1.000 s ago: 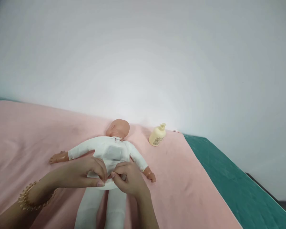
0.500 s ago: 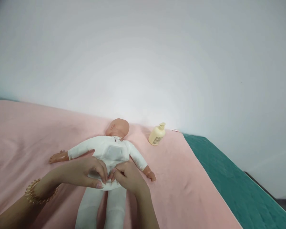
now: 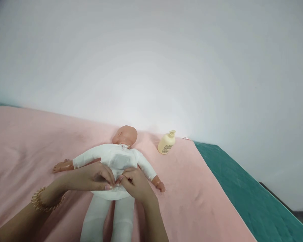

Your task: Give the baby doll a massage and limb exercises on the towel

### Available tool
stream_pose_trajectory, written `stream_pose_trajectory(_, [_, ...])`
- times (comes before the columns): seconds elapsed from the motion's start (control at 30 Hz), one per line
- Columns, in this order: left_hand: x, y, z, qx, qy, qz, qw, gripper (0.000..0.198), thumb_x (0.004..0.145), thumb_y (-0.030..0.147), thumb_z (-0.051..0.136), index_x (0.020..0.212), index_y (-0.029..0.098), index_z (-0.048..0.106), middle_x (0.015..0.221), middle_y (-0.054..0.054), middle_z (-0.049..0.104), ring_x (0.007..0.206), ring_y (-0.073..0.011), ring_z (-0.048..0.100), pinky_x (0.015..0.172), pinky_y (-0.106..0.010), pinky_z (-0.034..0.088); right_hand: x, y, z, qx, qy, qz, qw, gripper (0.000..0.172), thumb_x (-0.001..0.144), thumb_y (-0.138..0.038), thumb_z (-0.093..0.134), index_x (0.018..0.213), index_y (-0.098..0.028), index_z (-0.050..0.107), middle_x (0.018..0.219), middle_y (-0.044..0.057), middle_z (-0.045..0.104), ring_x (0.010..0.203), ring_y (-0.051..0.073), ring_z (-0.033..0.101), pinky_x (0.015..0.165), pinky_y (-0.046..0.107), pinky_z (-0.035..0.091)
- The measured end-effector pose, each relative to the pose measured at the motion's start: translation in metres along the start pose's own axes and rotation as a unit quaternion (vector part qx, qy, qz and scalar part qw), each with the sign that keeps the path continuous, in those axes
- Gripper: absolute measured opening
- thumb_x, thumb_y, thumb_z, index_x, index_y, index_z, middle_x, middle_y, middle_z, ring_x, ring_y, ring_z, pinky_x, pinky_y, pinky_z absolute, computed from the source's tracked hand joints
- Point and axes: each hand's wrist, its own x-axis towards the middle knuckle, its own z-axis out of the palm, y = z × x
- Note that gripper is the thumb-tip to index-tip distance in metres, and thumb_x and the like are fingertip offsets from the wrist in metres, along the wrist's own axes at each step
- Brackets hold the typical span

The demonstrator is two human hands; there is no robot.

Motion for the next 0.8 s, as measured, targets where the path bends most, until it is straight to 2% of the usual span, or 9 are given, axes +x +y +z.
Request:
stream_pose_trajectory(0.13, [0.0005, -0.0065, 0.0027, -0.027, -0.024, -0.033, 0.999, 0.032, 0.091, 0.046, 0.059, 0.091, 0.020, 0.078, 0.084, -0.003, 0.073, 0.078, -0.0172, 0.064, 0.072, -0.025, 0.049, 0.0003, -0.0015, 0.0019, -0.020, -0.008, 0.006, 1.000, 0.031, 0.087, -0.011, 0.049, 0.062, -0.019, 0.065, 0.071, 0.000, 0.064, 0.075, 0.016, 0.060, 0.071, 0.028, 0.045])
stream_pose_trajectory(0.3, [-0.0001, -0.0007, 0.0000, -0.030, -0.028, -0.028, 0.999, 0.030, 0.092, 0.043, 0.058, 0.092, 0.020, 0.077, 0.090, -0.003, 0.075, 0.082, -0.0180, 0.066, 0.075, -0.026, 0.049, 0.0008, 0.0009, 0.0037, -0.036, 0.006, -0.018, 0.999, 0.032, 0.088, -0.012, 0.050, 0.058, -0.019, 0.060, 0.069, -0.001, 0.062, 0.071, 0.015, 0.058, 0.066, 0.028, 0.044])
stream_pose_trajectory(0.43, [0.0000, 0.0017, -0.0025, -0.007, 0.023, -0.007, 1.000, 0.027, 0.093, 0.039, 0.057, 0.095, 0.020, 0.075, 0.097, -0.004, 0.075, 0.091, -0.0190, 0.066, 0.082, -0.028, 0.048, 0.0019, 0.0043, 0.0033, -0.029, 0.062, -0.067, 0.995, 0.031, 0.089, -0.011, 0.048, 0.067, -0.020, 0.068, 0.073, 0.000, 0.064, 0.072, 0.016, 0.058, 0.069, 0.031, 0.045])
stream_pose_trajectory(0.5, [0.0007, 0.0014, -0.0022, 0.013, 0.049, 0.004, 0.999, 0.023, 0.093, 0.036, 0.057, 0.094, 0.021, 0.074, 0.099, -0.003, 0.075, 0.096, -0.0191, 0.065, 0.087, -0.029, 0.047, 0.0028, 0.0047, 0.0029, -0.020, 0.088, -0.061, 0.994, 0.031, 0.089, -0.012, 0.048, 0.072, -0.021, 0.071, 0.076, 0.001, 0.065, 0.077, 0.017, 0.060, 0.072, 0.032, 0.046])
stream_pose_trajectory(0.57, [0.0018, 0.0009, -0.0008, 0.032, 0.052, 0.011, 0.998, 0.020, 0.092, 0.033, 0.058, 0.090, 0.021, 0.074, 0.097, -0.002, 0.075, 0.096, -0.0191, 0.065, 0.088, -0.029, 0.047, 0.0039, 0.0046, 0.0031, -0.013, 0.093, -0.041, 0.995, 0.031, 0.089, -0.012, 0.048, 0.072, -0.022, 0.072, 0.077, 0.001, 0.065, 0.079, 0.017, 0.061, 0.073, 0.031, 0.046])
stream_pose_trajectory(0.8, [0.0041, -0.0019, 0.0047, 0.038, 0.038, -0.020, 0.998, 0.016, 0.089, 0.029, 0.060, 0.088, 0.021, 0.074, 0.094, -0.001, 0.075, 0.092, -0.0188, 0.066, 0.084, -0.029, 0.047, 0.0045, 0.0036, 0.0049, -0.030, 0.066, 0.004, 0.997, 0.033, 0.086, -0.008, 0.047, 0.066, -0.021, 0.071, 0.077, 0.001, 0.066, 0.077, 0.017, 0.060, 0.072, 0.031, 0.044])
